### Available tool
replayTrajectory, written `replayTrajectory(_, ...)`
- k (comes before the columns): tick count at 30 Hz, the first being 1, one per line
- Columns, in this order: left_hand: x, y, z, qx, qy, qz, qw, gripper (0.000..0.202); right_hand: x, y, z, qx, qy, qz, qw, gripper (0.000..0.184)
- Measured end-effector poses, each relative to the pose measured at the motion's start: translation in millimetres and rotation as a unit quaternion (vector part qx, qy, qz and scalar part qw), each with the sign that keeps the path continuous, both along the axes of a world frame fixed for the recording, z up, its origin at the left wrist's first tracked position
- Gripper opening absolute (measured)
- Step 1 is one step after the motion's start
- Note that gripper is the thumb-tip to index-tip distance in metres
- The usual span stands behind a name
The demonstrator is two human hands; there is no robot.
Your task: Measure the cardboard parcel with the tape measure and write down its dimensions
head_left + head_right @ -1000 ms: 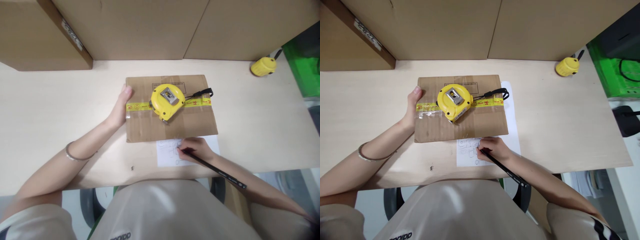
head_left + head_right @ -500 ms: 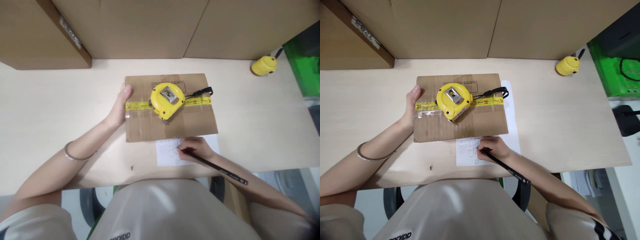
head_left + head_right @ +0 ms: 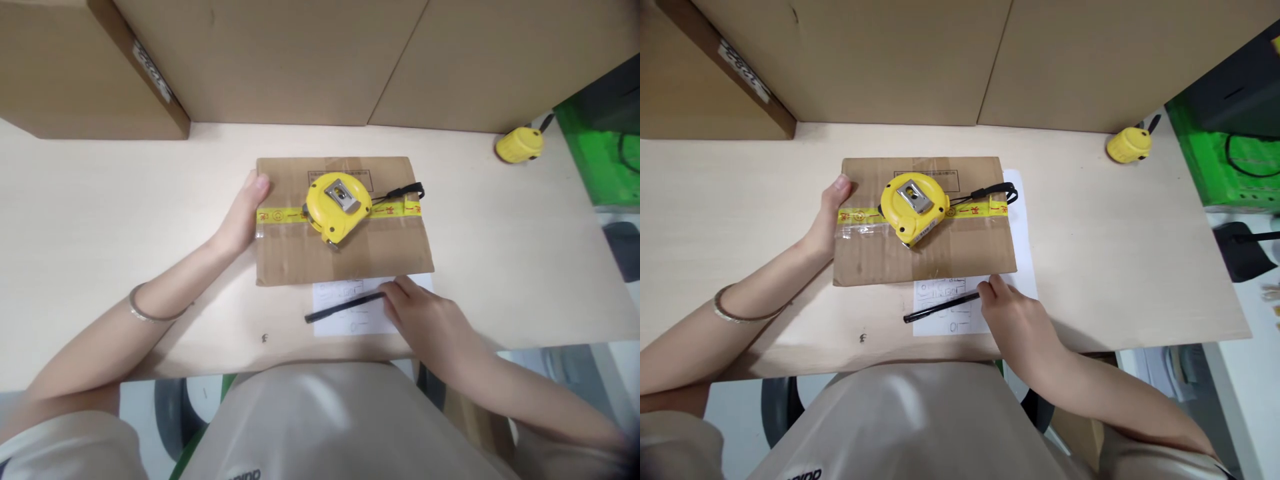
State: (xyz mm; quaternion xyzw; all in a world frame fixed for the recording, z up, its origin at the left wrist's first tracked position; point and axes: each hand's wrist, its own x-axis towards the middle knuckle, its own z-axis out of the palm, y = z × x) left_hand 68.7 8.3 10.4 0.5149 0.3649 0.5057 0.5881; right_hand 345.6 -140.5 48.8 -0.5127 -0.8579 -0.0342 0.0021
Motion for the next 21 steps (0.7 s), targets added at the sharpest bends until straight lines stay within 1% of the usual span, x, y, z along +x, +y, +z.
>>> replayTrajectory(2, -3.4, -1.8, -1.5, 0.038, 0.011, 0.039, 0.998, 0.041, 0.5, 5.2, 18.6, -0.050, 0.061, 0.039, 0.996, 0.016)
replayTrajectory(4, -7.3, -4.9, 0.5, 0.094, 0.033, 0.088, 0.991, 0.038, -1.2, 16.5, 43.6, -0.093, 0.174, 0.066, 0.978, 0.015)
replayTrajectory(5, -9.1, -6.5, 2.5, 0.121, 0.051, 0.105, 0.986, 0.036, -3.3, 25.3, 55.5, -0.085, 0.229, 0.064, 0.968, 0.017)
replayTrajectory(6, -10.9, -7.7, 4.6, 0.146, 0.073, 0.113, 0.980, 0.031, -6.2, 36.5, 65.4, -0.051, 0.268, 0.053, 0.961, 0.018)
replayTrajectory(7, -12.4, -8.4, 6.5, 0.166, 0.094, 0.113, 0.975, 0.025, -9.6, 50.2, 72.1, -0.001, 0.287, 0.044, 0.957, 0.016)
replayTrajectory(8, -13.6, -8.5, 7.8, 0.180, 0.115, 0.109, 0.971, 0.021, -13.3, 66.0, 75.3, 0.051, 0.290, 0.044, 0.955, 0.011)
replayTrajectory(9, -14.4, -8.0, 8.2, 0.186, 0.131, 0.107, 0.968, 0.021, -16.9, 83.3, 75.0, 0.087, 0.280, 0.059, 0.954, 0.015)
replayTrajectory(10, -14.9, -6.9, 7.7, 0.186, 0.135, 0.107, 0.967, 0.023, -20.0, 101.1, 72.0, 0.089, 0.265, 0.093, 0.955, 0.034)
replayTrajectory(11, -15.1, -5.5, 6.5, 0.180, 0.127, 0.108, 0.969, 0.027, -22.4, 118.4, 67.3, 0.058, 0.257, 0.138, 0.955, 0.052)
replayTrajectory(12, -14.9, -4.0, 4.9, 0.167, 0.110, 0.110, 0.974, 0.033, -24.0, 133.9, 62.0, 0.012, 0.248, 0.180, 0.952, 0.064)
replayTrajectory(13, -14.4, -2.5, 3.3, 0.153, 0.089, 0.110, 0.978, 0.039, -24.9, 146.7, 57.0, -0.041, 0.242, 0.214, 0.945, 0.069)
replayTrajectory(15, -12.8, -0.6, 1.1, 0.131, 0.052, 0.104, 0.985, 0.052, -25.4, 161.9, 50.3, -0.129, 0.241, 0.243, 0.931, 0.068)
replayTrajectory(17, -10.8, -0.1, 0.8, 0.118, 0.033, 0.096, 0.988, 0.057, -26.4, 163.6, 48.0, -0.183, 0.273, 0.238, 0.914, 0.065)
replayTrajectory(19, -8.8, -0.5, 1.6, 0.110, 0.023, 0.096, 0.989, 0.057, -31.2, 157.3, 48.2, -0.194, 0.339, 0.227, 0.892, 0.062)
replayTrajectory(20, -8.0, -0.6, 1.7, 0.106, 0.020, 0.097, 0.989, 0.058, -35.9, 153.5, 48.9, -0.179, 0.371, 0.225, 0.883, 0.060)
replayTrajectory(21, -7.4, -0.7, 1.5, 0.103, 0.015, 0.097, 0.990, 0.059, -42.3, 150.1, 50.3, -0.149, 0.390, 0.228, 0.879, 0.057)
